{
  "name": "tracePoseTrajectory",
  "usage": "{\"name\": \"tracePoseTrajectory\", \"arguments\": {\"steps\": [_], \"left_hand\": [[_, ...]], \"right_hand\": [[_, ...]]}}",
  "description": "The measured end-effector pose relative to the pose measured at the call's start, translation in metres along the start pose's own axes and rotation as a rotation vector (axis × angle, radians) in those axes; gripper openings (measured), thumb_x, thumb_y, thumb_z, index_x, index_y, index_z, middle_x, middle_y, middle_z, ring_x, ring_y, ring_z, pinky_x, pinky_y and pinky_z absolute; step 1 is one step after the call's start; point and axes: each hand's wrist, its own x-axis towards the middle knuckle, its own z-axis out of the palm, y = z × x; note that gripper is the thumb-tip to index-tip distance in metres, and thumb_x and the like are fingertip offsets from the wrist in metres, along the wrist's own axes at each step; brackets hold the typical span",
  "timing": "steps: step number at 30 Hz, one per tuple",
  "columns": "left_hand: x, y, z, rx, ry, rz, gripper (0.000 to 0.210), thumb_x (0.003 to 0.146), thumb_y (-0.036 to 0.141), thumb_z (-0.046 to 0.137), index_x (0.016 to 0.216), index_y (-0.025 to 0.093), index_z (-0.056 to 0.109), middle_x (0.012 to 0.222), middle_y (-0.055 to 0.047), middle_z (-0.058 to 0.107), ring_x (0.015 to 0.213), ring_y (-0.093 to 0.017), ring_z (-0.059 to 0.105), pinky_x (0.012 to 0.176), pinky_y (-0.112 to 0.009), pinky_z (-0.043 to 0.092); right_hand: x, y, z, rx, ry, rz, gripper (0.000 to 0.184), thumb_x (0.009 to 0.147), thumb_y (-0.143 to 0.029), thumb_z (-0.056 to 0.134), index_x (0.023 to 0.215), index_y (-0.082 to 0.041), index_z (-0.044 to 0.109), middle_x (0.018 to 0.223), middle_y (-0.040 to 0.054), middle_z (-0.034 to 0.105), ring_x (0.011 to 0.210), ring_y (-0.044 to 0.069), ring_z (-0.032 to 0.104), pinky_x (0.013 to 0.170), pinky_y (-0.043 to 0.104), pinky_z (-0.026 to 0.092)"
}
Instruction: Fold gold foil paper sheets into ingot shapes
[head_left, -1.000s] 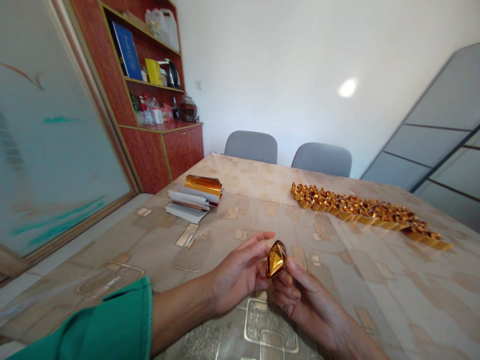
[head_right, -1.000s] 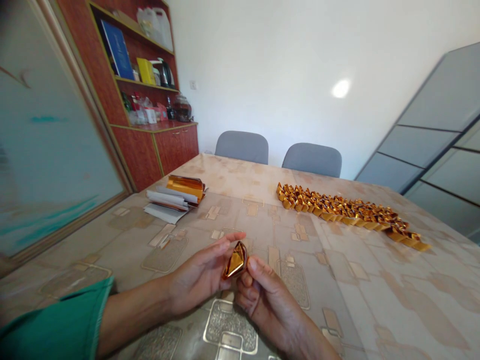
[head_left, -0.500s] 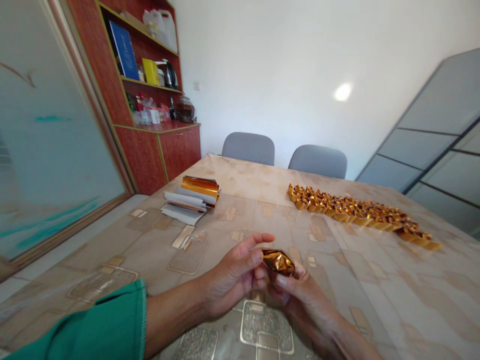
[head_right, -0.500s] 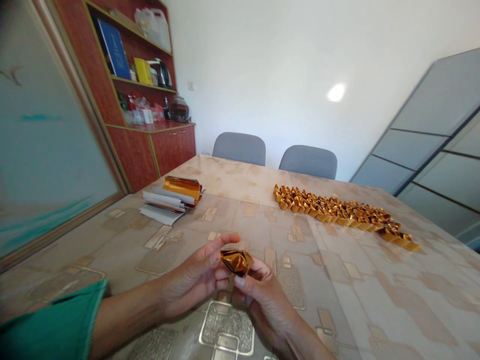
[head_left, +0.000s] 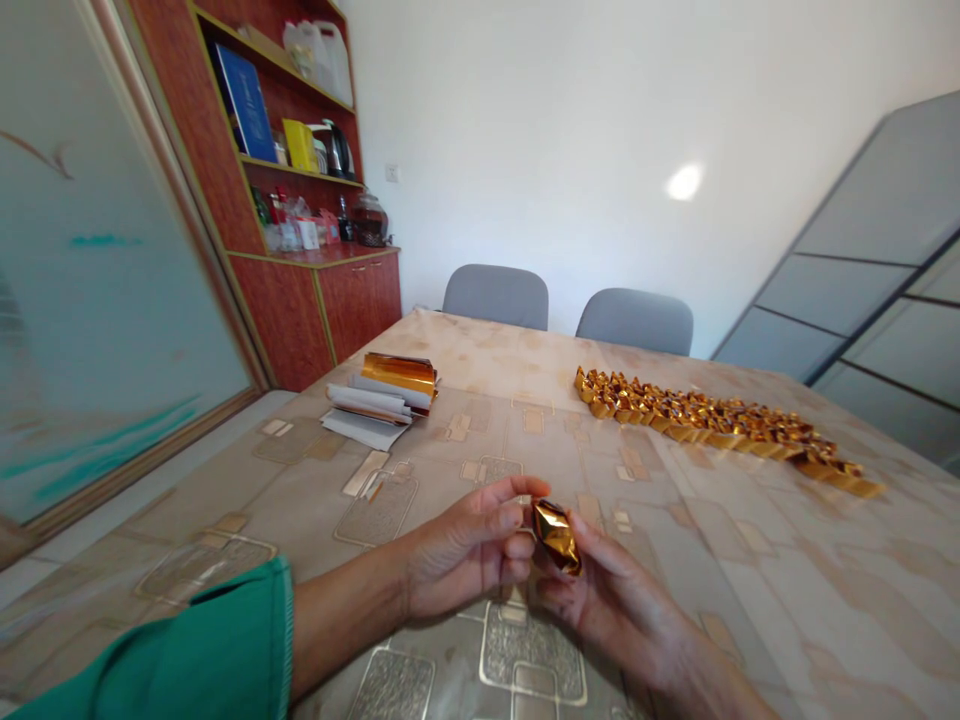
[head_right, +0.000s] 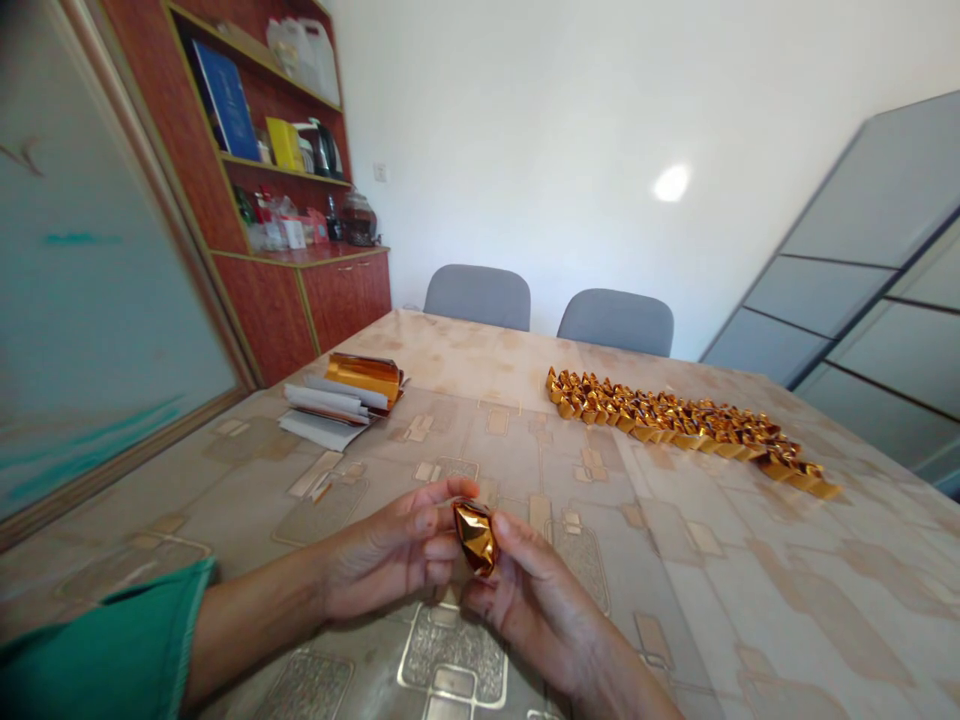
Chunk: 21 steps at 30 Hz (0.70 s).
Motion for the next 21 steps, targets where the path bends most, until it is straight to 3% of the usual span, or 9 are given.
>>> {"name": "tracePoseTrajectory", "arguments": {"steps": [5,7,10,14,21], "left_hand": [[0.003,-0.011,-0.002,0.054,0.092,0.103,0.043,0.071,0.018,0.085,0.108,0.019,0.064,0.094,-0.004,0.066,0.082,-0.013,0.063,0.071,-0.022,0.044],[0.004,-0.012,-0.004,0.110,0.125,0.136,0.044,0.073,0.020,0.084,0.111,0.019,0.063,0.092,-0.004,0.067,0.081,-0.014,0.064,0.072,-0.024,0.045],[0.003,-0.011,-0.004,0.187,0.170,0.145,0.043,0.074,0.021,0.083,0.112,0.019,0.062,0.090,-0.003,0.068,0.077,-0.013,0.064,0.069,-0.023,0.045],[0.000,-0.010,0.001,0.231,0.178,0.158,0.040,0.075,0.024,0.082,0.109,0.017,0.061,0.091,-0.003,0.067,0.074,-0.011,0.063,0.064,-0.021,0.044],[-0.002,-0.011,0.006,0.317,0.230,0.158,0.042,0.071,0.026,0.083,0.105,0.018,0.060,0.085,0.000,0.063,0.071,-0.010,0.059,0.062,-0.022,0.040]], "right_hand": [[0.000,0.003,0.002,-0.064,0.018,-0.074,0.031,0.081,-0.031,0.080,0.105,-0.013,0.073,0.100,0.0077,0.075,0.085,0.015,0.065,0.078,0.028,0.049],[-0.002,0.002,0.002,-0.104,0.036,-0.078,0.027,0.080,-0.029,0.081,0.102,-0.014,0.074,0.099,0.0067,0.074,0.090,0.017,0.065,0.083,0.030,0.049],[-0.003,0.000,0.001,-0.117,0.051,-0.063,0.024,0.076,-0.025,0.084,0.095,-0.015,0.074,0.084,0.0020,0.071,0.080,0.013,0.064,0.074,0.024,0.048],[-0.002,-0.001,0.002,-0.100,0.052,-0.031,0.028,0.071,-0.025,0.088,0.092,-0.014,0.073,0.068,-0.0034,0.060,0.059,0.006,0.050,0.060,0.019,0.041],[0.000,0.000,0.003,-0.077,-0.016,0.034,0.027,0.073,-0.021,0.086,0.094,-0.012,0.070,0.068,-0.0041,0.054,0.052,0.003,0.033,0.049,0.016,0.026]]}}
